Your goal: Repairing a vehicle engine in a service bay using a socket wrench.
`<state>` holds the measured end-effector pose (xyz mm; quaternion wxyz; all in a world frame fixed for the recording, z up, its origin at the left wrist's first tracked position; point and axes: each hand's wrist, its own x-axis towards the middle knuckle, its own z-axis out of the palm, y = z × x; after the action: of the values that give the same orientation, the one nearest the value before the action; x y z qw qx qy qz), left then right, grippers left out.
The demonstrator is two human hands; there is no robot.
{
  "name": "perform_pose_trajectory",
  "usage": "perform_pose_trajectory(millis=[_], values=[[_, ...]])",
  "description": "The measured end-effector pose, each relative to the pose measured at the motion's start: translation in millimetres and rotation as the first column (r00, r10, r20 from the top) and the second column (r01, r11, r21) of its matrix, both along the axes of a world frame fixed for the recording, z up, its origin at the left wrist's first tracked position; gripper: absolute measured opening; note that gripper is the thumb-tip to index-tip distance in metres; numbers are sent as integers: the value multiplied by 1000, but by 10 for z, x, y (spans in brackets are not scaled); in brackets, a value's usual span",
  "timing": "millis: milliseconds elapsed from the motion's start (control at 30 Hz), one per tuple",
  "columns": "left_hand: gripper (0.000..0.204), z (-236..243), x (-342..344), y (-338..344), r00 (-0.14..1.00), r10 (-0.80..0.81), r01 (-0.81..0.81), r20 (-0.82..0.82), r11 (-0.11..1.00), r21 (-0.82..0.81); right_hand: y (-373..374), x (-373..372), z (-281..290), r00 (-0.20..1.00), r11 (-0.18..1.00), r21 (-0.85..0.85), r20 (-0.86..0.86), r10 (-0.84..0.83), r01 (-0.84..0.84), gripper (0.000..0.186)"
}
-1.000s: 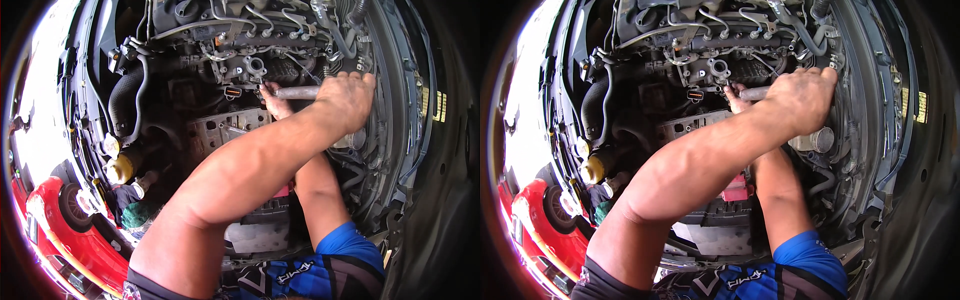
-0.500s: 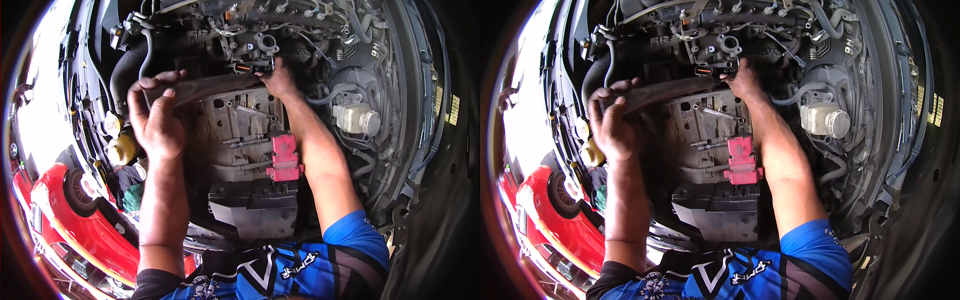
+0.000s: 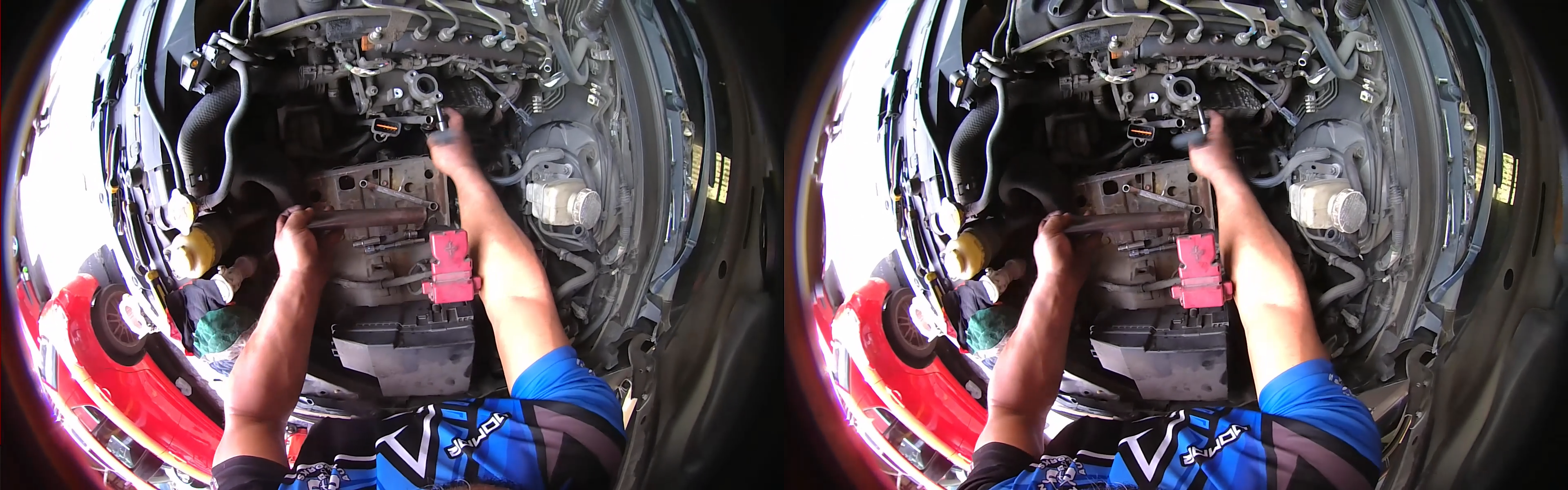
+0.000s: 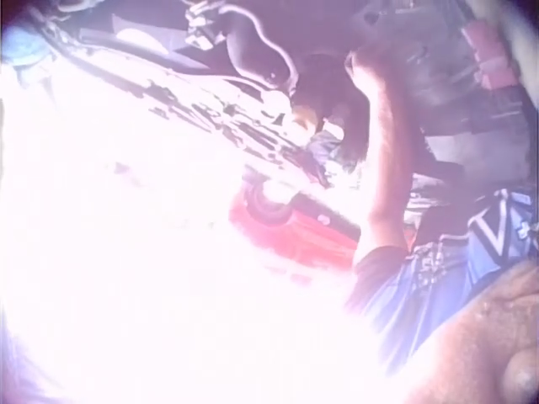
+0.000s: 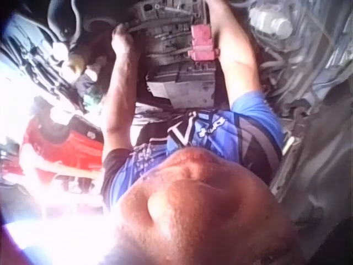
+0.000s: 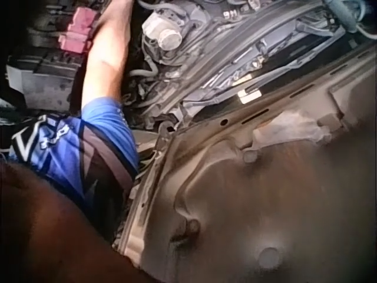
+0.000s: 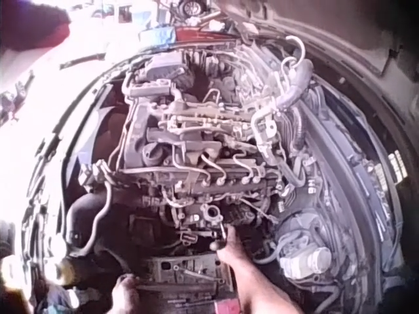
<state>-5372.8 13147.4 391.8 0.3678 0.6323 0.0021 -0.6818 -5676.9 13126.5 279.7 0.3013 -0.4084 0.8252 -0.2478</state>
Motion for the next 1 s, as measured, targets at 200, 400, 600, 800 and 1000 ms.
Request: perform_pose_trajectory(millis=[200,400,600,800,1000], values=[[29,-363,-75,114,996,-38,25,79,986,166,87,33,82,999,993,-112,37,39,-35,65],[53,-600,54,223,555,-605,640,570,749,171,18,59,-116,985,975,-218,-170,-4,-33,48],[66,-442,28,188,125,-815,848,566,384,365,70,3,-299,967,931,-341,253,-41,129,46],[67,17,41,10,-218,-836,868,504,70,491,98,64,-22,872,936,-95,406,-274,338,53],[70,625,44,-208,-152,-629,967,763,67,247,89,151,346,335,677,121,797,-502,726,39]])
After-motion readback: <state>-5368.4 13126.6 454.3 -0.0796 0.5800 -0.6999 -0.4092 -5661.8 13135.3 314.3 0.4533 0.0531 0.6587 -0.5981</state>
